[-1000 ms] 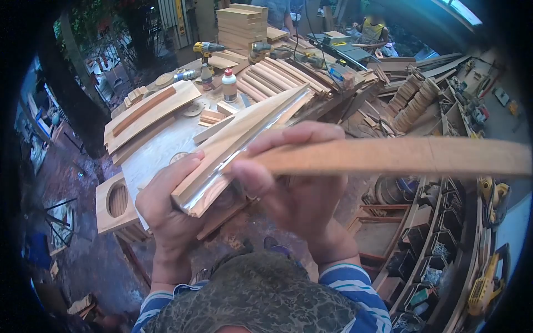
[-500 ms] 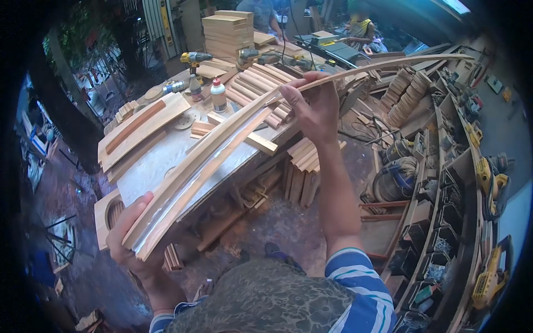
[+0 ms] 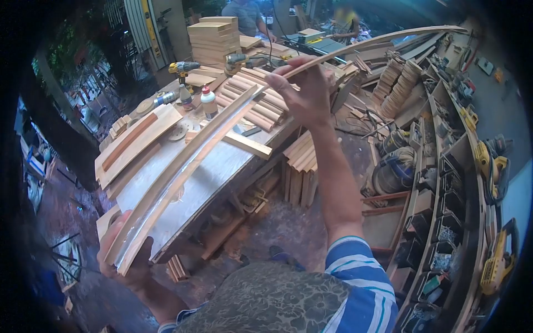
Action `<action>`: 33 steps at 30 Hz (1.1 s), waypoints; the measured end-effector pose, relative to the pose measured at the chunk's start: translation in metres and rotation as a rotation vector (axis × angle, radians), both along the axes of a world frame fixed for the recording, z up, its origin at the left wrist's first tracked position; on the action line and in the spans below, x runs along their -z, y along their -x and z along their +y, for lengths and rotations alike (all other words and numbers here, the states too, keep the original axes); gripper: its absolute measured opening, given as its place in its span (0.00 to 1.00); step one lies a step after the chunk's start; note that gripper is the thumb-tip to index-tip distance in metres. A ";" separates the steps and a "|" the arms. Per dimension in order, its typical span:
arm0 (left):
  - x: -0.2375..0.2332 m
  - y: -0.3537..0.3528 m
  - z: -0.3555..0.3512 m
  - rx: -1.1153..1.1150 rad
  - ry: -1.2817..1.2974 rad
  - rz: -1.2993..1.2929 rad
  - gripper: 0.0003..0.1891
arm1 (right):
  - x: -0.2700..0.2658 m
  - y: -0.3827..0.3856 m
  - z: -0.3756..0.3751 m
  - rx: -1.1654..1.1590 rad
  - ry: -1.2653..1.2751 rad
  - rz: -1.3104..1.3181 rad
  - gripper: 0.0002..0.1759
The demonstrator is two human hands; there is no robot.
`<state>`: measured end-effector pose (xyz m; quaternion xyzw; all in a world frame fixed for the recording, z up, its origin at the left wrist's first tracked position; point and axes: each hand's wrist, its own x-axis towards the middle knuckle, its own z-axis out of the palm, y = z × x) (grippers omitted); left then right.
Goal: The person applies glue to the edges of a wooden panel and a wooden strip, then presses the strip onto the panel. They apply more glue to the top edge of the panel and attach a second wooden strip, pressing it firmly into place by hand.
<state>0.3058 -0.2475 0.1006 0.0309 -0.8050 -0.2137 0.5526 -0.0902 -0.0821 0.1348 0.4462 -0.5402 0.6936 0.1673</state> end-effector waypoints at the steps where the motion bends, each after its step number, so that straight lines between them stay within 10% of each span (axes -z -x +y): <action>1: 0.000 -0.001 -0.001 0.006 -0.004 0.001 0.31 | -0.001 -0.003 -0.002 -0.026 -0.008 -0.003 0.24; 18: 0.012 -0.007 -0.006 0.013 -0.012 0.015 0.32 | 0.000 -0.028 -0.001 -0.092 -0.133 0.019 0.23; 21: 0.007 -0.004 0.001 0.024 -0.007 0.033 0.13 | 0.002 -0.045 0.002 -0.162 -0.067 0.027 0.24; 26: 0.011 -0.015 -0.006 0.092 0.004 -0.049 0.12 | 0.005 -0.061 0.010 -0.073 -0.123 0.008 0.25; 30: 0.004 -0.021 -0.007 0.204 0.019 -0.151 0.14 | -0.002 -0.099 0.032 0.051 -0.262 0.337 0.27; 33: 0.010 -0.021 -0.010 0.093 0.002 -0.062 0.17 | -0.005 -0.109 0.050 -0.101 -0.003 0.128 0.25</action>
